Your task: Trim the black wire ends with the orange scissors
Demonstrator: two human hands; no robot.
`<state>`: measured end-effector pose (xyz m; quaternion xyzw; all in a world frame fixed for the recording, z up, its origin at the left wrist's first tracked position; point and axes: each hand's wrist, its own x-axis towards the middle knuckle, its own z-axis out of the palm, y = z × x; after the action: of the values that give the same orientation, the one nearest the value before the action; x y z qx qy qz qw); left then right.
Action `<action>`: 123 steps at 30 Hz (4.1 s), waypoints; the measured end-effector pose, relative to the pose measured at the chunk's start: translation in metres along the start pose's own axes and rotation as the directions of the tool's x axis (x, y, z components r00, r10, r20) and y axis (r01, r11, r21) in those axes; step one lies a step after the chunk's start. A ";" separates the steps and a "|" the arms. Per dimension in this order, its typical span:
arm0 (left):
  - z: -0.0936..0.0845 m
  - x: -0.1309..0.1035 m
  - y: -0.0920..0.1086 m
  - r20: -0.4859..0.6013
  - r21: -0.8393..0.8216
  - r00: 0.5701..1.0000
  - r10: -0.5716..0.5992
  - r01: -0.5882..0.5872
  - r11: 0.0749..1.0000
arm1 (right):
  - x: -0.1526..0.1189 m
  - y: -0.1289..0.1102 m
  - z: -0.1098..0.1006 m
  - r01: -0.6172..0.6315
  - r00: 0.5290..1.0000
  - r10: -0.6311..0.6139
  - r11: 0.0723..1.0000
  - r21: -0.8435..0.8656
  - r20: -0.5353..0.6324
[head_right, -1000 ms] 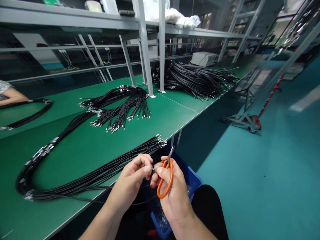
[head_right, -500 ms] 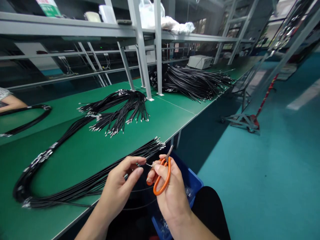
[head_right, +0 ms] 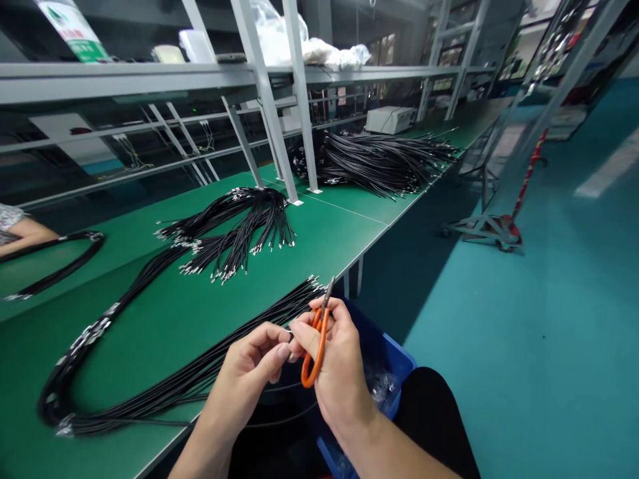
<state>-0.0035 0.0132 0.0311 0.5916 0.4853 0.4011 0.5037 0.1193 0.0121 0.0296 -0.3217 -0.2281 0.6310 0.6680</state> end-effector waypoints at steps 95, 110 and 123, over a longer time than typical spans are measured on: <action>0.010 0.005 -0.029 -0.181 0.178 0.960 0.214 -0.182 0.967 | -0.032 -0.003 -0.036 -0.285 0.930 0.368 0.729 -0.623 0.005; 0.009 0.005 -0.023 -0.145 0.166 0.970 0.197 -0.173 0.971 | -0.026 -0.011 -0.031 -0.316 0.933 0.358 0.744 -0.588 -0.049; 0.021 0.001 -0.024 -0.053 0.293 0.978 0.202 -0.179 0.939 | -0.027 -0.010 -0.045 -0.266 0.964 0.235 0.815 -0.514 -0.126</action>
<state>0.0132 0.0107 0.0041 0.6856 0.4990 0.3973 0.3510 0.1550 -0.0208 0.0085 -0.5374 -0.3289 0.6171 0.4715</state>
